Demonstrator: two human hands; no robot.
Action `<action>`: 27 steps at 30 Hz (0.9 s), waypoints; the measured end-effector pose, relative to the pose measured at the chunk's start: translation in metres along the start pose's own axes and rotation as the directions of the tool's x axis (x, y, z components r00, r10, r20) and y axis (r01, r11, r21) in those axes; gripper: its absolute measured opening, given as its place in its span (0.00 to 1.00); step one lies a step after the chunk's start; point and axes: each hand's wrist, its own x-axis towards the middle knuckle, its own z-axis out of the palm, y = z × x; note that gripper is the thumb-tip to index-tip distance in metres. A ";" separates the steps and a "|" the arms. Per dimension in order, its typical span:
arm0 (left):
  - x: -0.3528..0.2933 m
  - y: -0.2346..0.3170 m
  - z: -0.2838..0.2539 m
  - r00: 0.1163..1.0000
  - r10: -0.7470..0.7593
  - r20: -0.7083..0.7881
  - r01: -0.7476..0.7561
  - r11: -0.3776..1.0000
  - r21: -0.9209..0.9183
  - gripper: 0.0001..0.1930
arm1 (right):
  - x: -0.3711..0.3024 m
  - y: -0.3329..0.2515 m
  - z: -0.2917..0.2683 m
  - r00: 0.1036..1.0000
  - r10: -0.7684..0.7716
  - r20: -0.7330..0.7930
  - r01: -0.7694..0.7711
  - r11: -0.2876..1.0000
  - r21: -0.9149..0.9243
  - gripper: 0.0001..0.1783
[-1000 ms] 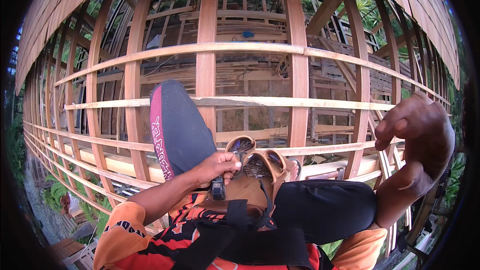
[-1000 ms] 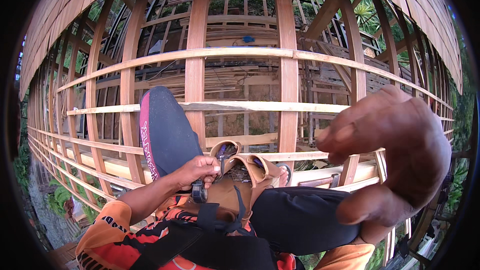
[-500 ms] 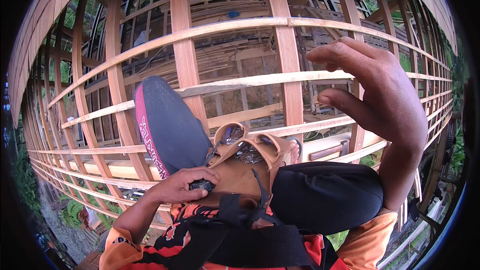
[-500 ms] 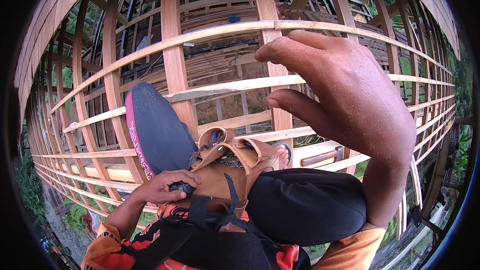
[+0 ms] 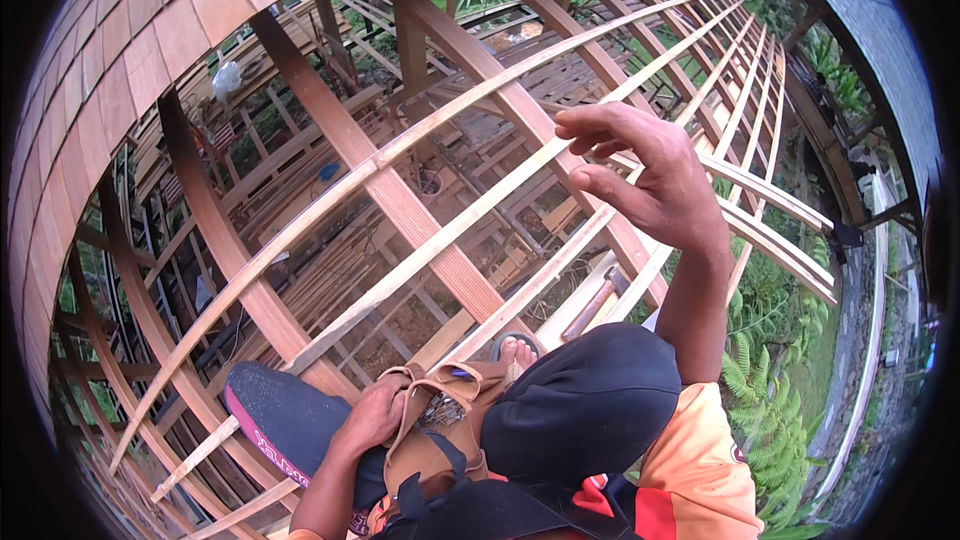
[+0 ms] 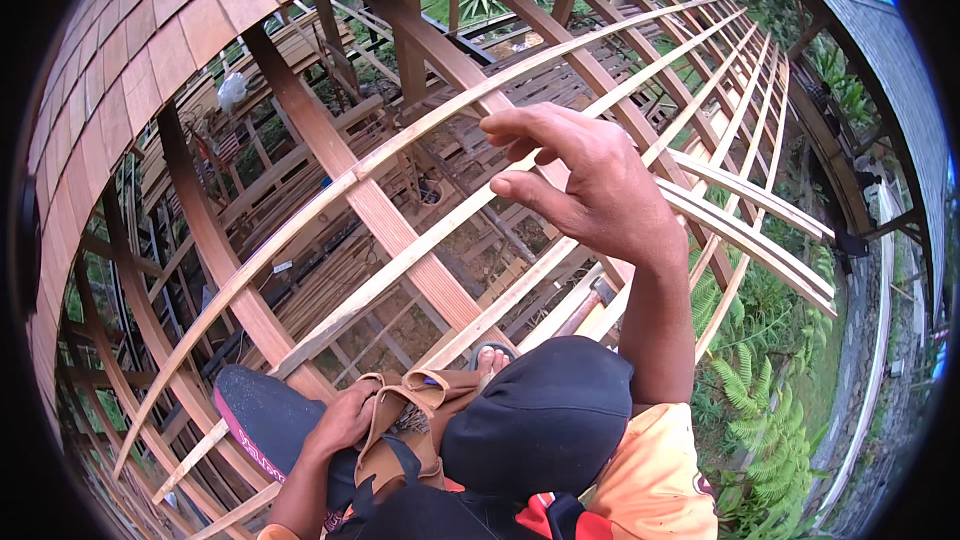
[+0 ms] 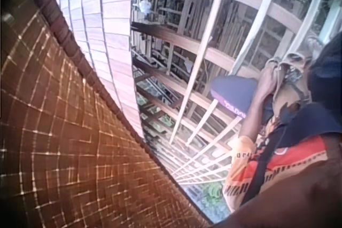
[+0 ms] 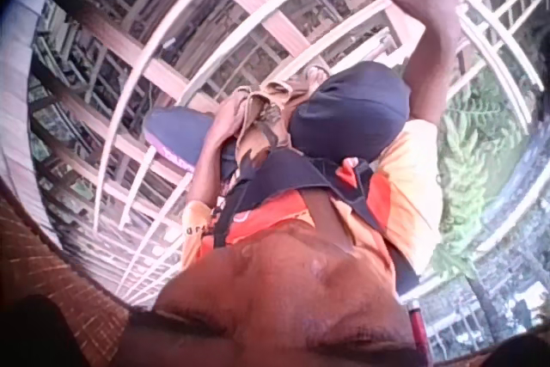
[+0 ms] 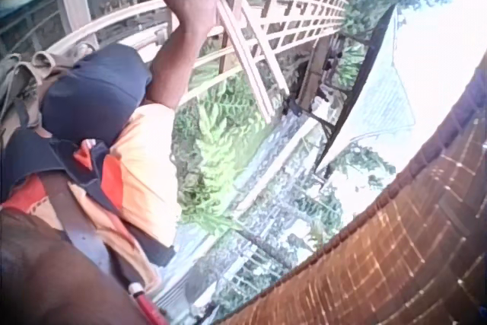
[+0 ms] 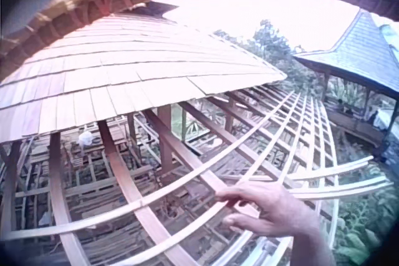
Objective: The person measures and secures wooden battens on a roof structure using a measuring tape, a pencil to mark the wood, and a hammer to drive nails.
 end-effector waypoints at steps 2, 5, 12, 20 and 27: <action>0.014 0.007 -0.006 0.992 0.066 0.107 -0.062 0.997 -0.033 0.15 | -0.077 0.034 -0.008 0.917 0.352 -0.186 -0.316 0.928 0.198 0.18; 0.020 -0.016 0.001 0.968 -0.003 0.251 0.080 0.952 -0.297 0.17 | -0.235 0.095 0.005 0.482 0.754 -0.447 -0.616 0.654 0.439 0.17; 0.033 0.009 -0.007 0.973 0.041 0.229 -0.087 0.977 0.194 0.14 | -0.514 0.095 0.117 -0.582 0.689 -0.431 -0.354 0.262 0.898 0.08; 0.045 0.035 -0.038 0.942 -0.097 0.322 -0.027 0.932 0.360 0.19 | -0.466 0.078 0.178 -0.176 0.815 -0.552 -0.817 0.192 0.544 0.11; 0.033 0.025 -0.035 0.898 -0.249 0.364 0.137 0.942 0.305 0.17 | -0.345 0.150 0.213 0.296 0.923 -0.246 -0.955 0.292 -0.054 0.20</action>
